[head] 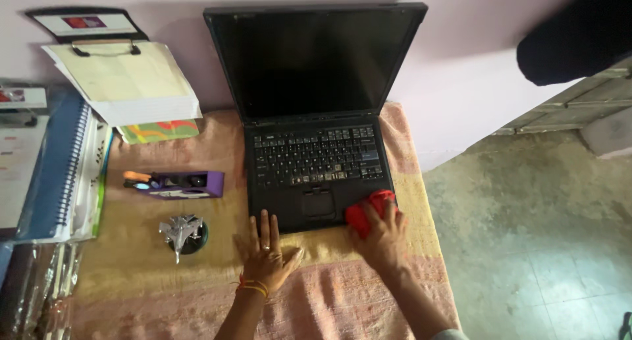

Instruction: The person wipes a desk surface and a black helmet with a red cloth. They also rearrange stationery items including a pen holder, clipboard, and notebooks on the desk.

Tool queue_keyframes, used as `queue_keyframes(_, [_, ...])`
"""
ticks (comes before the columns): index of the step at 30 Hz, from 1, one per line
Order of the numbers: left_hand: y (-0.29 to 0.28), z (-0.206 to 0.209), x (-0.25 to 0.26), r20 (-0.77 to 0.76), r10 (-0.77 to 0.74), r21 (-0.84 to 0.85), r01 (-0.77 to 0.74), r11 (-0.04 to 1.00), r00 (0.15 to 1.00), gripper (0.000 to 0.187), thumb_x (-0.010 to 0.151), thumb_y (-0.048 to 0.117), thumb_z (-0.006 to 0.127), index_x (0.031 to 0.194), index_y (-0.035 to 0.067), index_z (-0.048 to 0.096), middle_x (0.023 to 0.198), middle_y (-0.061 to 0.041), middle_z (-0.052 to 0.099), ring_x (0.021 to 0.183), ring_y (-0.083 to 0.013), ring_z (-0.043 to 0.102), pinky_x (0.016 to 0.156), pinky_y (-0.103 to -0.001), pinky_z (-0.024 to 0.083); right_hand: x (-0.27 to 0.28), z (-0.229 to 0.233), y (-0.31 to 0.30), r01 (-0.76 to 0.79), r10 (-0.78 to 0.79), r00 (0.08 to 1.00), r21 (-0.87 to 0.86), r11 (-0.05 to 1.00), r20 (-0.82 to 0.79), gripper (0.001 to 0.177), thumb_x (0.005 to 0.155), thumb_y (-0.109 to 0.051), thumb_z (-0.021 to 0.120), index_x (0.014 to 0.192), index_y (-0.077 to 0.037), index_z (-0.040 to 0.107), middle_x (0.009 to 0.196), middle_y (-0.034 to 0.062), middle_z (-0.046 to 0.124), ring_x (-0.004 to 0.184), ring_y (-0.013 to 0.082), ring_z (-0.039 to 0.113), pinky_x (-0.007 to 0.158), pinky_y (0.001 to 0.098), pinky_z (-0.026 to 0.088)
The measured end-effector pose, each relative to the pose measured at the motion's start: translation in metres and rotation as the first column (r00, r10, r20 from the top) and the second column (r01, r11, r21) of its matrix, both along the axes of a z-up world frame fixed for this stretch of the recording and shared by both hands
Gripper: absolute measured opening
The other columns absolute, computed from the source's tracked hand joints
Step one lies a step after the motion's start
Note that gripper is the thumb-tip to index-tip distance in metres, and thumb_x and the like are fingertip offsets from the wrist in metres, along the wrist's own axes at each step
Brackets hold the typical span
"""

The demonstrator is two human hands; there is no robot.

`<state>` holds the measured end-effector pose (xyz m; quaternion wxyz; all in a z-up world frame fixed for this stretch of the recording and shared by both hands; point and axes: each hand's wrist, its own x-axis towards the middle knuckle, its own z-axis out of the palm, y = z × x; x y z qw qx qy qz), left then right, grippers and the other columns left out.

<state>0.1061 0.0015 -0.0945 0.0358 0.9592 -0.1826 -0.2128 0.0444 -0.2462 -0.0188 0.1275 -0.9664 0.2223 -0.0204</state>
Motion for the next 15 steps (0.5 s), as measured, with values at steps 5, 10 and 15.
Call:
queue_keyframes(5, [-0.003,0.002,0.004,-0.096,0.006,0.044,-0.002,0.999,0.995,0.111,0.091,0.081,0.036,0.164,0.01,-0.008,0.17,-0.009,-0.025,0.155,-0.0355,-0.024,0.116,-0.072,-0.012,0.006,-0.015,0.055,-0.057,0.056,0.998,-0.017,0.998,-0.039,0.049,0.09,-0.039,0.073,0.135,-0.022,0.063,0.152,0.0305,0.041,0.113,0.0463,0.052,0.083,0.0544,0.057])
queue_keyframes(10, [-0.004,-0.001,0.003,-0.097,0.007,0.05,-0.002,0.999,0.995,0.112,0.091,0.082,0.036,0.163,0.009,-0.009,0.169,-0.01,-0.026,0.154,-0.0371,-0.026,0.115,-0.073,-0.012,0.007,-0.026,0.092,-0.285,0.287,0.958,-0.084,0.955,0.01,0.042,0.084,-0.031,0.078,0.124,-0.022,0.067,0.141,0.0296,0.049,0.108,0.0443,0.057,0.084,0.0535,0.058])
queue_keyframes(15, [-0.002,-0.003,0.0,-0.069,-0.005,0.07,0.01,0.998,0.998,0.119,0.086,0.084,0.044,0.165,0.011,-0.006,0.172,-0.01,-0.021,0.157,-0.0377,-0.02,0.116,-0.075,-0.007,0.024,-0.035,0.057,-0.24,0.24,0.971,0.061,0.969,0.006,0.045,0.088,-0.041,0.078,0.124,-0.019,0.066,0.128,0.0236,0.056,0.098,0.0371,0.061,0.081,0.0463,0.059])
